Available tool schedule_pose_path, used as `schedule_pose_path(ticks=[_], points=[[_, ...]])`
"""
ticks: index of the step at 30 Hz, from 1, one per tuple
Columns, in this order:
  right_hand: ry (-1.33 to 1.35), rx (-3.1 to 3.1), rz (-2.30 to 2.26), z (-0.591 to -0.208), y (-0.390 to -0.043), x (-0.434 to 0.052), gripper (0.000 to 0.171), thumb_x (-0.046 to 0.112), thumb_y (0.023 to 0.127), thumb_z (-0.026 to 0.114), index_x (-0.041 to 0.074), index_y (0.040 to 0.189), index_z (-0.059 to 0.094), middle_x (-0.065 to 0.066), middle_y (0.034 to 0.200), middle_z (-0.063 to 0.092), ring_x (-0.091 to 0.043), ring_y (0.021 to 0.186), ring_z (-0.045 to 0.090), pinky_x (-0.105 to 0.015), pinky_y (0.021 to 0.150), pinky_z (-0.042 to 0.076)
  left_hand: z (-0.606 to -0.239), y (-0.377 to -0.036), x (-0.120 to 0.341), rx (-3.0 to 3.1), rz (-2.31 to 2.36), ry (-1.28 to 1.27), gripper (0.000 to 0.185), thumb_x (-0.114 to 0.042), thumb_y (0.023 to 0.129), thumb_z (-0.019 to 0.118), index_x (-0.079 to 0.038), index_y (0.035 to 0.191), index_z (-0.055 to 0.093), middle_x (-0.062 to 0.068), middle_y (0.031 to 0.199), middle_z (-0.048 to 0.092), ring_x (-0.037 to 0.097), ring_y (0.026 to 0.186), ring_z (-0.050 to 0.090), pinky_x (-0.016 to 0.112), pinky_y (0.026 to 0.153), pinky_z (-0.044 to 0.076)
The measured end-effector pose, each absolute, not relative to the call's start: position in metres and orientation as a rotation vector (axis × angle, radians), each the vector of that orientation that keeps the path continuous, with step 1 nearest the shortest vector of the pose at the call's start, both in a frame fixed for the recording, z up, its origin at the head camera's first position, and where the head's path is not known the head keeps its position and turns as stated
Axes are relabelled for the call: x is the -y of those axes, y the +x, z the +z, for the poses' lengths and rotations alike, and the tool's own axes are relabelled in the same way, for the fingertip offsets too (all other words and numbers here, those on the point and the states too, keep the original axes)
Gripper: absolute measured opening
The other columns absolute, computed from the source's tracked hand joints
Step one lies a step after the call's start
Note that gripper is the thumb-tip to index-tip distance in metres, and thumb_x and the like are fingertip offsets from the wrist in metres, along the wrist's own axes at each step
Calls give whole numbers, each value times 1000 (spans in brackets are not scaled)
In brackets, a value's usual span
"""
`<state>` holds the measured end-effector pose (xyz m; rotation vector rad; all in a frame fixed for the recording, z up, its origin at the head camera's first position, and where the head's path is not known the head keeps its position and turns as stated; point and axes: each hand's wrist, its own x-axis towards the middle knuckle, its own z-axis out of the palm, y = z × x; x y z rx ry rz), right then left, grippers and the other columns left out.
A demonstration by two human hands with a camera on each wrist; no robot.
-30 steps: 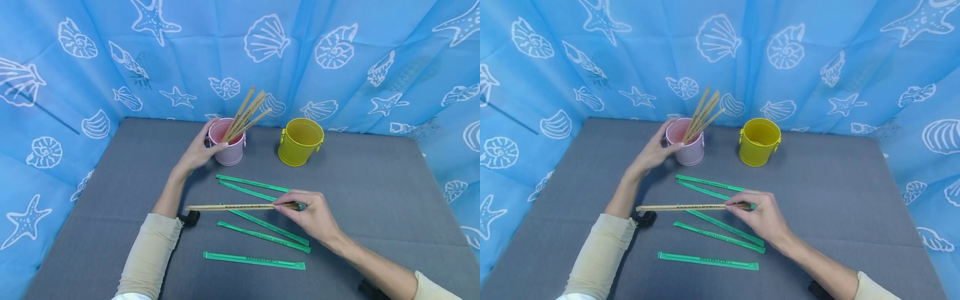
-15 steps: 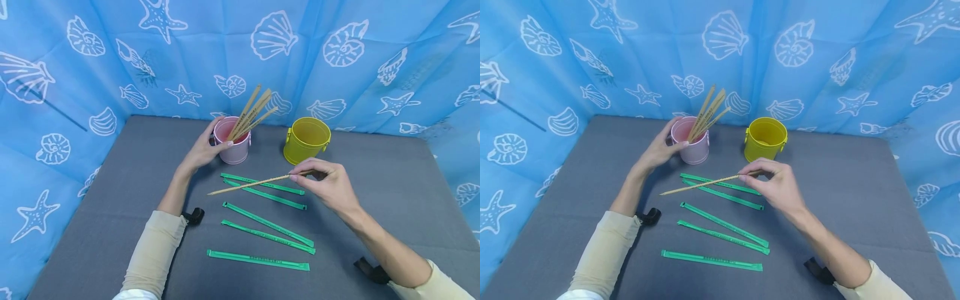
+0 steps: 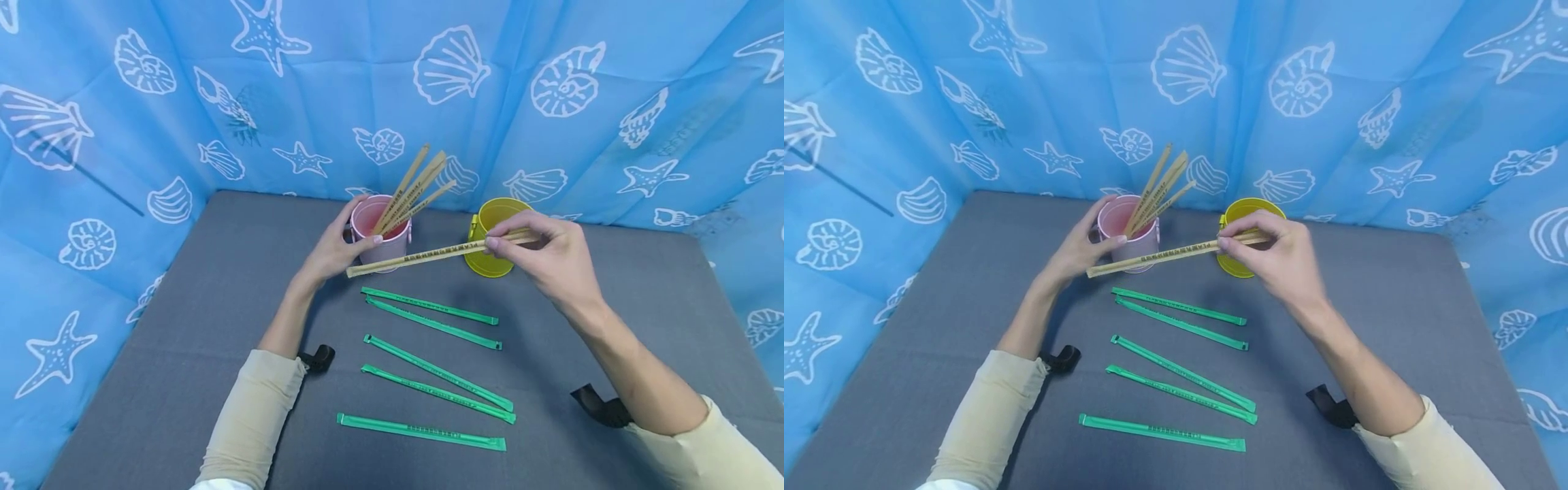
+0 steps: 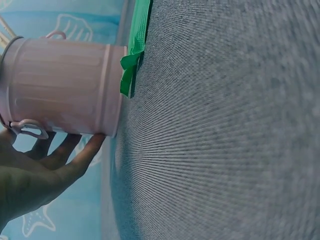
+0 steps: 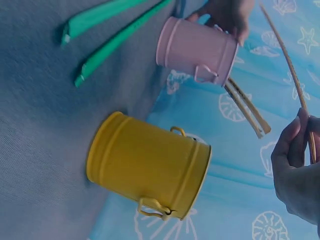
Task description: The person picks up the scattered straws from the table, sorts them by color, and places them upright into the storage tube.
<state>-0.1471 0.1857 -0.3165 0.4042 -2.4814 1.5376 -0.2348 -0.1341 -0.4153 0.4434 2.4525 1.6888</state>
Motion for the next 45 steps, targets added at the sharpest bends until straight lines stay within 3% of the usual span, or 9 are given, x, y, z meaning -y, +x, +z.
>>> schedule_pose_path(ticks=[3, 7, 12, 17, 23, 31, 41, 45], points=[[348, 2505, 1513, -313, -154, -185, 13, 18, 88, 77, 7, 96, 76, 0, 88, 73, -14, 71, 69, -22, 58, 50, -415, -234, 135, -2439, 1704, 446, 82, -25, 91, 74, -26, 157, 26, 9, 148, 44, 25, 132, 44, 48, 106, 40], [281, 2500, 1511, -309, -163, -185, 19, 22, 88, 77, 6, 99, 75, 1, 94, 73, -14, 80, 71, -22, 69, 53, -415, -236, 135, -2450, 1701, 423, 80, -24, 91, 75, -29, 156, 29, 7, 150, 42, 24, 133, 42, 48, 107, 37], [267, 2500, 1503, -303, -176, -187, 25, 23, 89, 76, 6, 106, 74, -1, 104, 71, -13, 89, 69, -21, 77, 53, -416, -238, 136, -2471, 1712, 463, 83, -13, 90, 75, -21, 157, 27, 9, 151, 42, 25, 138, 38, 49, 111, 33], [242, 2523, 1446, -296, -187, -186, 25, 26, 90, 75, 6, 105, 74, -1, 102, 71, -13, 92, 68, -22, 80, 51, -416, -237, 135, -2460, 1694, 428, 85, -24, 89, 76, -27, 157, 26, 7, 150, 43, 24, 138, 39, 50, 111, 33], [195, 2573, 1365, -289, -197, -182, 26, 33, 89, 75, 10, 100, 76, 1, 94, 73, -12, 86, 67, -25, 75, 49, -416, -235, 135, -2469, 1674, 383, 85, -30, 90, 75, -28, 158, 23, 7, 154, 38, 26, 140, 36, 53, 112, 30], [245, 2648, 1236, -286, -206, -172, 23, 32, 90, 74, 11, 98, 76, -2, 91, 74, -12, 81, 67, -26, 70, 49, -376, -214, 128, -2454, 1652, 395, 80, -18, 93, 71, -10, 157, 24, 17, 152, 39, 31, 140, 37, 53, 113, 29], [304, 2703, 1181, -293, -220, -155, 17, 24, 92, 72, 8, 97, 75, -7, 97, 74, -15, 81, 67, -27, 69, 49, -379, -215, 129, -2440, 1673, 396, 80, -17, 93, 71, -11, 157, 24, 18, 151, 40, 31, 139, 38, 52, 114, 28], [320, 2712, 1182, -299, -227, -146, 15, 21, 93, 71, 7, 98, 75, -7, 96, 74, -16, 81, 69, -26, 68, 50, -398, -226, 131, -2434, 1698, 396, 83, -19, 92, 73, -17, 158, 23, 14, 151, 42, 29, 138, 39, 51, 113, 29]])
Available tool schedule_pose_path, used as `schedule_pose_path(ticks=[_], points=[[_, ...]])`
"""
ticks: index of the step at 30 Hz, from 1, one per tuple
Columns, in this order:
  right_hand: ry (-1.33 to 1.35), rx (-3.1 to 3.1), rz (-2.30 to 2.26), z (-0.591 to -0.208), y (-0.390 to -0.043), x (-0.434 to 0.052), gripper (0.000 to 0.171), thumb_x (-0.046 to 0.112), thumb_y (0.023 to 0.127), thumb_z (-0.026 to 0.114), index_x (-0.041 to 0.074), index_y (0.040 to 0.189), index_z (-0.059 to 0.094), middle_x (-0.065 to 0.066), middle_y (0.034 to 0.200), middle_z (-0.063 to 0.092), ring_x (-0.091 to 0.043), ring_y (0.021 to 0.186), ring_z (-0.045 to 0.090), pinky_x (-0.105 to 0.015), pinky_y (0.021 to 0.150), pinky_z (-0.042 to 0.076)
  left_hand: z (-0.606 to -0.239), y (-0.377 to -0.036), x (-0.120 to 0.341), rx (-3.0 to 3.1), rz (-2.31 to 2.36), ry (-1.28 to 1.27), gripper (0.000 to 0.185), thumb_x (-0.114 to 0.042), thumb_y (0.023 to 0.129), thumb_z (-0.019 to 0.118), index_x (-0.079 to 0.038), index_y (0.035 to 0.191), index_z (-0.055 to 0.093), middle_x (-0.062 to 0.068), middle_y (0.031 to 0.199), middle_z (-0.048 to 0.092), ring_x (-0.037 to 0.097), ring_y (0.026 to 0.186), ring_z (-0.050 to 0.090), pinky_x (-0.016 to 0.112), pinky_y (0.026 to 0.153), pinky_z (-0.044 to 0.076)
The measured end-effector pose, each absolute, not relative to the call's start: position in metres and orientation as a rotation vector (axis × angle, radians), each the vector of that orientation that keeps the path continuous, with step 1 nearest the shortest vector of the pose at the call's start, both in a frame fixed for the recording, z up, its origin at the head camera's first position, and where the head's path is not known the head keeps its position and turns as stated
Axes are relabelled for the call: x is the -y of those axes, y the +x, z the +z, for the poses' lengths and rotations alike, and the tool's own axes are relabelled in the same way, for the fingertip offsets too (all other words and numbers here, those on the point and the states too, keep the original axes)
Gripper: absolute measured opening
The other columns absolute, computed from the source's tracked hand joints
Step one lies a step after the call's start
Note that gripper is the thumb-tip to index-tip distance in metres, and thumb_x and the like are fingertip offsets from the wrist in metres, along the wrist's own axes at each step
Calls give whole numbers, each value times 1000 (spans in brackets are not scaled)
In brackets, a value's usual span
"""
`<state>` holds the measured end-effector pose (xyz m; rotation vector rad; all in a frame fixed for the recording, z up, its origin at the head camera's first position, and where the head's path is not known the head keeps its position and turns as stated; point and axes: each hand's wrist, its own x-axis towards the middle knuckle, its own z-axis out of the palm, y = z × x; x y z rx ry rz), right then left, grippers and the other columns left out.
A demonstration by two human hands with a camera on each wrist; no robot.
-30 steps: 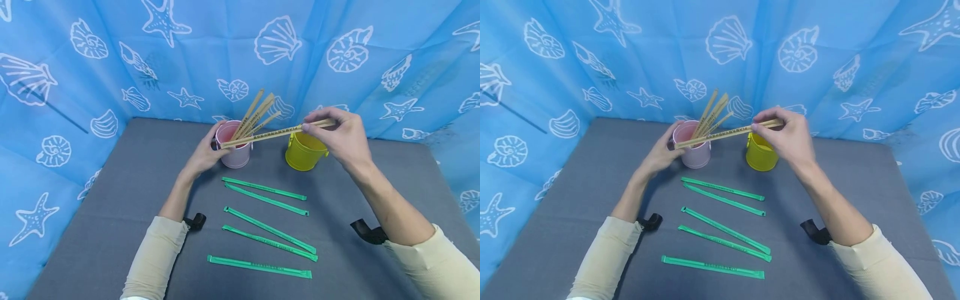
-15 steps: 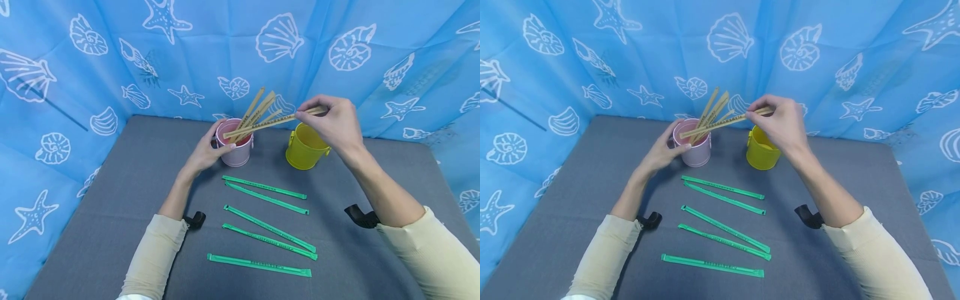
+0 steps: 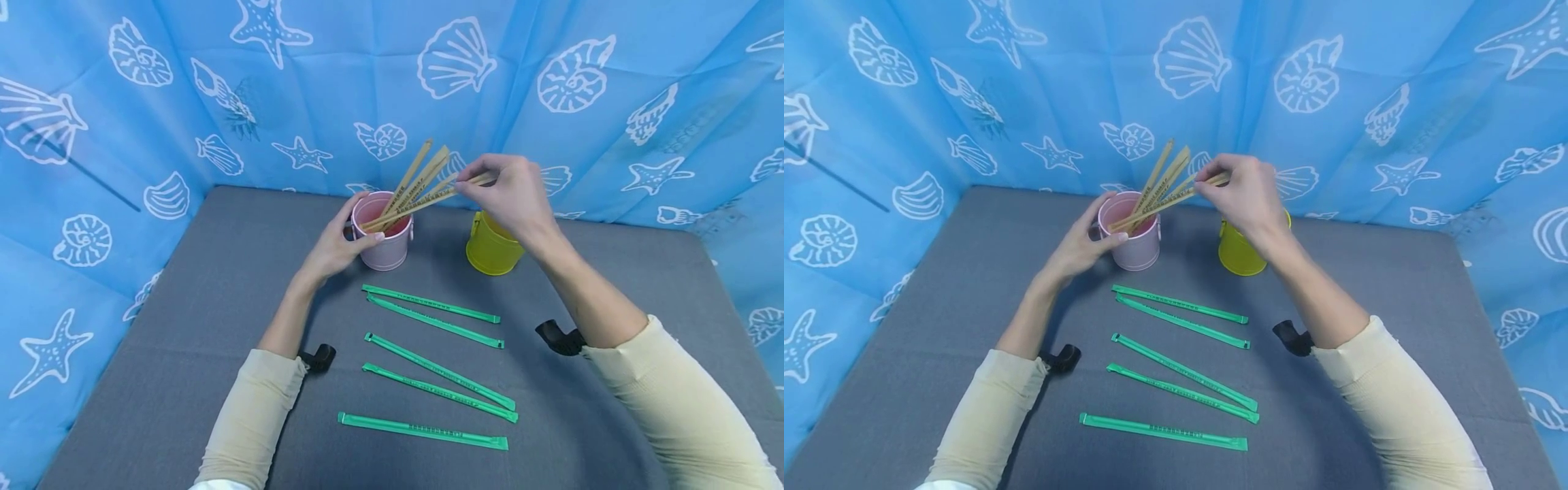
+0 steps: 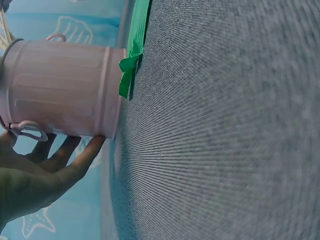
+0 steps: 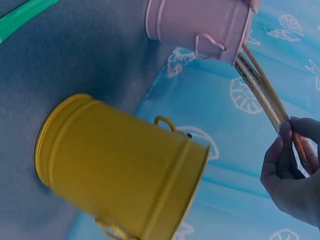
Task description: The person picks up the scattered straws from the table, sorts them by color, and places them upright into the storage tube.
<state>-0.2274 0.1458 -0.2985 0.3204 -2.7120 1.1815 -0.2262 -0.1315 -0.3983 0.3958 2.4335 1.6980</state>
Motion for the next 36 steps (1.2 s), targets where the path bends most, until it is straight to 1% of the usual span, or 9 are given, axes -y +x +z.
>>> schedule_pose_path(ticks=[3, 5, 12, 16, 19, 24, 30, 33, 36], points=[[325, 2724, 1184, -302, -232, -140, 14, 20, 93, 71, 7, 98, 75, -7, 96, 74, -17, 80, 69, -28, 67, 50, -413, -235, 134, -2448, 1693, 390, 85, -26, 91, 75, -24, 158, 23, 10, 152, 41, 27, 139, 38, 52, 114, 28], [316, 2728, 1204, -304, -234, -137, 15, 21, 93, 71, 8, 99, 75, -6, 97, 74, -17, 80, 69, -28, 67, 49, -416, -236, 135, -2461, 1683, 387, 84, -29, 90, 75, -26, 158, 24, 7, 151, 42, 25, 139, 38, 52, 114, 28], [302, 2674, 1322, -313, -237, -134, 14, 20, 92, 71, 8, 100, 74, -3, 106, 72, -17, 83, 69, -28, 68, 51, -416, -238, 132, -2462, 1680, 410, 83, -34, 89, 76, -29, 156, 28, 4, 149, 44, 21, 136, 40, 51, 111, 33], [288, 2638, 1377, -319, -241, -129, 16, 19, 92, 71, 8, 103, 73, -2, 110, 70, -18, 85, 68, -27, 69, 51, -417, -238, 132, -2473, 1669, 395, 83, -35, 88, 76, -30, 156, 28, 4, 149, 44, 21, 137, 39, 51, 111, 32], [290, 2608, 1402, -322, -246, -123, 18, 18, 91, 71, 7, 106, 72, -1, 109, 69, -20, 84, 66, -27, 67, 50, -417, -237, 134, -2481, 1674, 377, 83, -34, 88, 76, -30, 156, 29, 4, 149, 44, 21, 136, 40, 52, 111, 32], [285, 2570, 1424, -328, -251, -117, 19, 17, 90, 71, 9, 108, 71, -2, 101, 68, -18, 80, 64, -28, 64, 48, -417, -237, 134, -2473, 1687, 377, 82, -35, 89, 76, -31, 155, 29, 4, 149, 44, 22, 136, 40, 52, 111, 33], [255, 2575, 1440, -338, -253, -115, 21, 18, 90, 72, 12, 110, 70, -3, 96, 70, -21, 80, 66, -28, 63, 47, -417, -238, 133, -2466, 1679, 364, 84, -33, 89, 76, -29, 157, 27, 5, 151, 42, 23, 139, 37, 52, 114, 28], [262, 2566, 1461, -341, -254, -113, 23, 16, 89, 73, 10, 111, 69, -6, 94, 71, -21, 80, 68, -27, 64, 48, -414, -236, 133, -2449, 1689, 363, 85, -29, 90, 76, -25, 158, 25, 8, 152, 41, 25, 140, 37, 52, 114, 27], [272, 2565, 1456, -343, -254, -110, 26, 16, 89, 74, 10, 113, 68, -6, 94, 72, -17, 79, 67, -27, 65, 48, -403, -230, 133, -2425, 1713, 377, 83, -22, 91, 74, -18, 158, 25, 14, 151, 41, 30, 139, 38, 52, 112, 30]])
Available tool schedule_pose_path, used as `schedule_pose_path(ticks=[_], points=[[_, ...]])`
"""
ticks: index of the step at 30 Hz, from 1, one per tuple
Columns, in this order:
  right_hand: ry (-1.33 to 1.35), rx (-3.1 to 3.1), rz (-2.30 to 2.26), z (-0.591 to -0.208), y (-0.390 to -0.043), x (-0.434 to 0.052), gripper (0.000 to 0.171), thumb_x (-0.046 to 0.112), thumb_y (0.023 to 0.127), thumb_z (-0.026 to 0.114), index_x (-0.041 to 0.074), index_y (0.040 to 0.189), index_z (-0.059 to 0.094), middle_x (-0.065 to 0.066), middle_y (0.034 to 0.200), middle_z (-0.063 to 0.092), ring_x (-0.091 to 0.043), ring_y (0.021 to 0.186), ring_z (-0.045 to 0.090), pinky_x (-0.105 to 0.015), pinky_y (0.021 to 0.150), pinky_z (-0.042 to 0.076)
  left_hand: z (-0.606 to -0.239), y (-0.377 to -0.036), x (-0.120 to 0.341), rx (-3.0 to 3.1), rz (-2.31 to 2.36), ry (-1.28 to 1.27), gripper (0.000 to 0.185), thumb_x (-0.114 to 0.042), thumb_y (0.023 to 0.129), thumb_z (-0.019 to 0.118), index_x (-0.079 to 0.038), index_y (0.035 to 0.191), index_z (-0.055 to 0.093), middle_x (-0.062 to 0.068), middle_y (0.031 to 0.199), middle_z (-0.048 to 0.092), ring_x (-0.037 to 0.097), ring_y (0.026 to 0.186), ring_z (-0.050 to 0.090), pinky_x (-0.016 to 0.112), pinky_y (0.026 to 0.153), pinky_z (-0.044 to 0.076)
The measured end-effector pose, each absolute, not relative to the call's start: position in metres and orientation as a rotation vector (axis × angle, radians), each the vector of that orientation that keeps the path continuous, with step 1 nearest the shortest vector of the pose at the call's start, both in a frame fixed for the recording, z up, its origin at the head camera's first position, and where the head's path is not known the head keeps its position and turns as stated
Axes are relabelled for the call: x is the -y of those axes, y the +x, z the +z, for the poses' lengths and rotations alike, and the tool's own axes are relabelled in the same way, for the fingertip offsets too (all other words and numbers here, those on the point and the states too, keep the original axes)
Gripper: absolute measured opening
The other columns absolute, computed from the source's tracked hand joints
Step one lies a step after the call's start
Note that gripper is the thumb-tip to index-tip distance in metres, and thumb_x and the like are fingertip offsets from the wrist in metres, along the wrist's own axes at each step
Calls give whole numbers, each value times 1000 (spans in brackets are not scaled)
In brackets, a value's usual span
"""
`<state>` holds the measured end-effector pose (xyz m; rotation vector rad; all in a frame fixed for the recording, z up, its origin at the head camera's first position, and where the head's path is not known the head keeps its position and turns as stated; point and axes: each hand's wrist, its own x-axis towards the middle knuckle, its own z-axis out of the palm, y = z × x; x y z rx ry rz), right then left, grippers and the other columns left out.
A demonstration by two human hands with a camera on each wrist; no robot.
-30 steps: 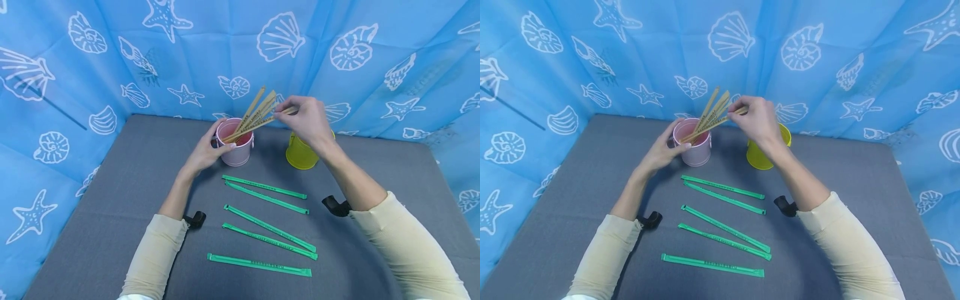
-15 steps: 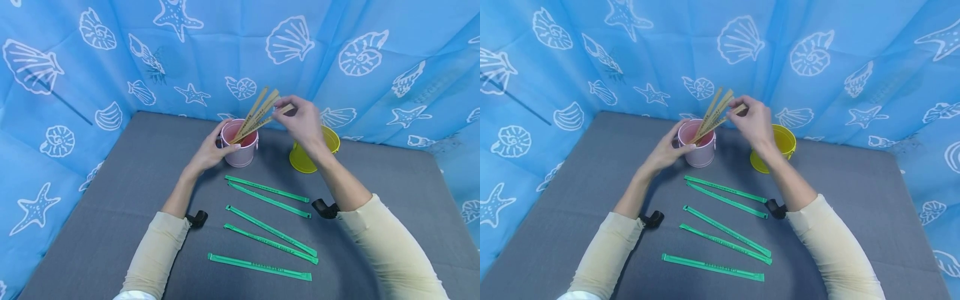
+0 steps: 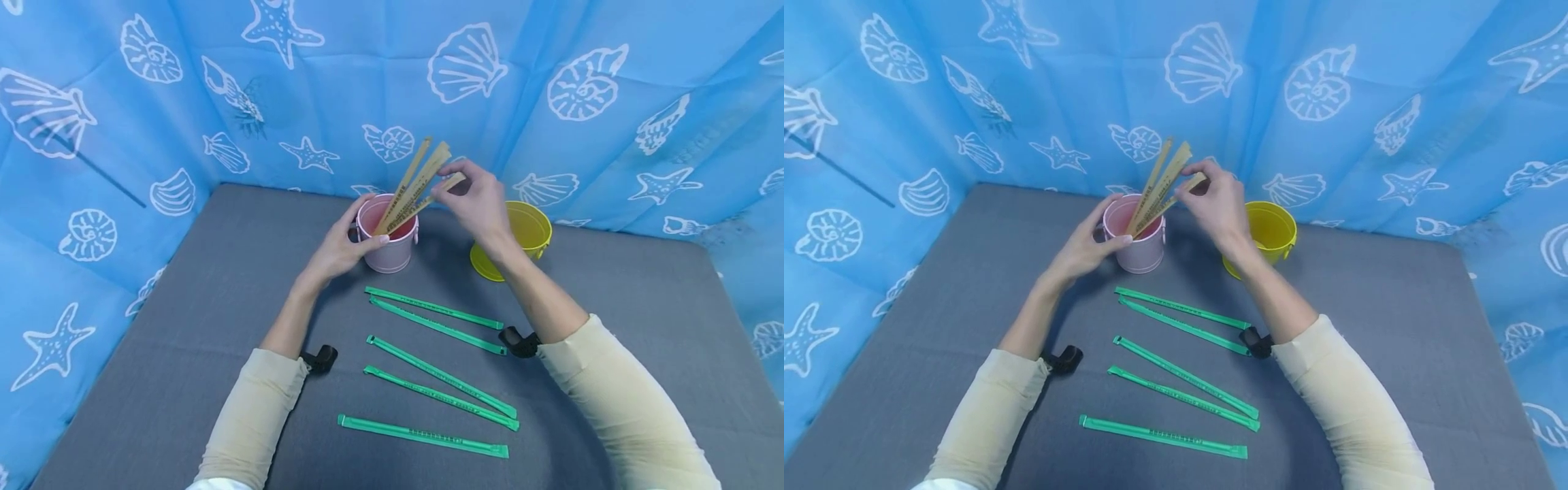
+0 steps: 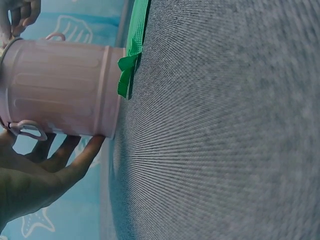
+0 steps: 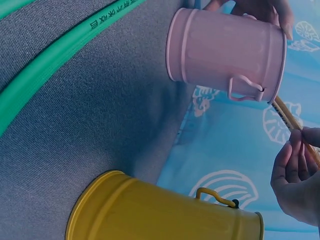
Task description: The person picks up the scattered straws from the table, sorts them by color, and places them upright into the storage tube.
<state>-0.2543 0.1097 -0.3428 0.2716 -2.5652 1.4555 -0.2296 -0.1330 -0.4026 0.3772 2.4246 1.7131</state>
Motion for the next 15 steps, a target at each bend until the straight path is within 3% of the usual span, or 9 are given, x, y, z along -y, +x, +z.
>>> schedule_pose_path(ticks=[4, 15], points=[[277, 2579, 1432, -344, -253, -109, 27, 17, 89, 74, 10, 114, 69, -6, 93, 73, -16, 78, 67, -28, 65, 48, -391, -223, 131, -2402, 1728, 389, 81, -18, 92, 73, -14, 158, 25, 17, 149, 43, 32, 136, 41, 52, 109, 34], [314, 2615, 1446, -348, -249, -112, 28, 20, 89, 75, 11, 114, 68, -5, 91, 72, -15, 77, 67, -31, 67, 50, -419, -235, 133, -2433, 1737, 397, 80, -31, 90, 76, -33, 155, 30, 5, 146, 46, 21, 130, 46, 47, 106, 39]])
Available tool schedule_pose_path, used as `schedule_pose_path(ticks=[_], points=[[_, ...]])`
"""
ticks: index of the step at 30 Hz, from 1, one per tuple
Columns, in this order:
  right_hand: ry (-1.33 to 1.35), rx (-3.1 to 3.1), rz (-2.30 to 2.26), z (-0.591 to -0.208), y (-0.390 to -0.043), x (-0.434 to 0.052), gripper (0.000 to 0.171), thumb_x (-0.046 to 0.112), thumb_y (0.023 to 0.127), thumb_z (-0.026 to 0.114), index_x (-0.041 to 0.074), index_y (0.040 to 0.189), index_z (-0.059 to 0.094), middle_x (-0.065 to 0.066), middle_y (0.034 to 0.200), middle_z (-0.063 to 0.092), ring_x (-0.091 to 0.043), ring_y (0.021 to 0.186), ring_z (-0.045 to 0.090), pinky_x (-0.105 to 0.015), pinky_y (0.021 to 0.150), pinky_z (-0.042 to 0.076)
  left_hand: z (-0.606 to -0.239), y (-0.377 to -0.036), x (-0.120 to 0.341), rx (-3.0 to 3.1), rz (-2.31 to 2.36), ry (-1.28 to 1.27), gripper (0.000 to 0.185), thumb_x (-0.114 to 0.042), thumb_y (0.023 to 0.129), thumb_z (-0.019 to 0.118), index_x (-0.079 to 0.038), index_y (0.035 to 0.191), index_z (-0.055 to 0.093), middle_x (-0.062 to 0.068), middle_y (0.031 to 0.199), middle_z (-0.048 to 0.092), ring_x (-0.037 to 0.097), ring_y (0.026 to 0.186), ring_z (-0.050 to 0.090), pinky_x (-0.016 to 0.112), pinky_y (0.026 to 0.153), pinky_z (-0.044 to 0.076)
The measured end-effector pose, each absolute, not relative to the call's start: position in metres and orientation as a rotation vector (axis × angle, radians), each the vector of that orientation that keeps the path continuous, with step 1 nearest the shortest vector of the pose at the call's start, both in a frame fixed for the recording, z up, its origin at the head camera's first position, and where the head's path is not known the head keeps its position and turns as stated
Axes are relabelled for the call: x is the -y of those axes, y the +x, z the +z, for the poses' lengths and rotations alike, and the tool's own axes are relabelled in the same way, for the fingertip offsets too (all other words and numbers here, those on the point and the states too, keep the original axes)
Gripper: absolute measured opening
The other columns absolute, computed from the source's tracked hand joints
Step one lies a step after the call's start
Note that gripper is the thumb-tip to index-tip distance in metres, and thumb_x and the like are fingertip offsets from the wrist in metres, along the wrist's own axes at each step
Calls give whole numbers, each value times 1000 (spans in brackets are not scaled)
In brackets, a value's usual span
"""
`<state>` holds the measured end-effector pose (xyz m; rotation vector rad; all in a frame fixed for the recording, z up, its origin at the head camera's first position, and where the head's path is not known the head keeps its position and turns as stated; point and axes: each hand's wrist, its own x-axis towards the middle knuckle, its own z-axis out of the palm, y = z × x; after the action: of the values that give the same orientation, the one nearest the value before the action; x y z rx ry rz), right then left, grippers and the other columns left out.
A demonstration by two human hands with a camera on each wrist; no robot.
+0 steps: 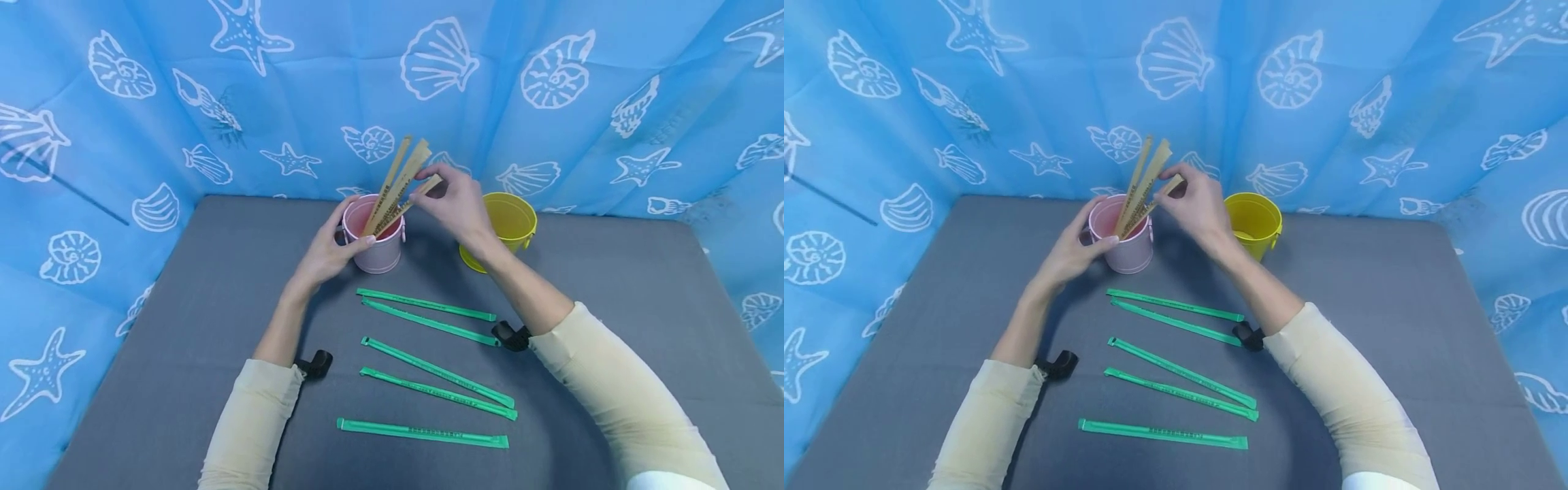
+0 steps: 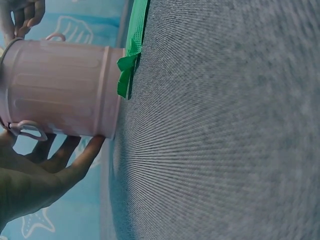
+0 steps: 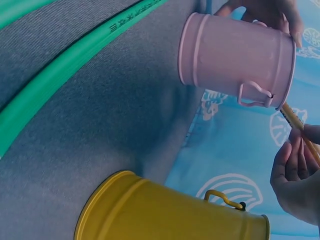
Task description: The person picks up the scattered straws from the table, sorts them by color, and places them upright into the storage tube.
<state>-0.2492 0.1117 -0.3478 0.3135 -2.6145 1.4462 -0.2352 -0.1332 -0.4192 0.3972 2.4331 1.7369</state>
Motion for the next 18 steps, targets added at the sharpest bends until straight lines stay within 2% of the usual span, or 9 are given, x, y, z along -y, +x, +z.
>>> schedule_pose_path(ticks=[8, 15, 18], points=[[318, 2624, 1460, -344, -247, -118, 41, 22, 86, 79, 12, 122, 64, -4, 104, 71, -16, 85, 69, -33, 75, 54, -417, -232, 133, -2441, 1735, 403, 82, -29, 90, 75, -32, 157, 26, 6, 148, 45, 22, 131, 46, 45, 106, 39], [326, 2590, 1556, -343, -242, -130, 50, 24, 84, 81, 11, 128, 61, -5, 108, 71, -17, 88, 69, -36, 80, 55, -415, -233, 132, -2397, 1743, 393, 83, -21, 92, 73, -21, 158, 23, 15, 151, 41, 32, 134, 42, 53, 108, 36], [360, 2578, 1551, -342, -239, -136, 51, 25, 84, 81, 12, 129, 60, -4, 111, 69, -17, 91, 68, -35, 81, 54, -415, -233, 132, -2396, 1713, 393, 84, -22, 92, 73, -19, 159, 22, 15, 150, 40, 31, 134, 42, 52, 107, 37]])
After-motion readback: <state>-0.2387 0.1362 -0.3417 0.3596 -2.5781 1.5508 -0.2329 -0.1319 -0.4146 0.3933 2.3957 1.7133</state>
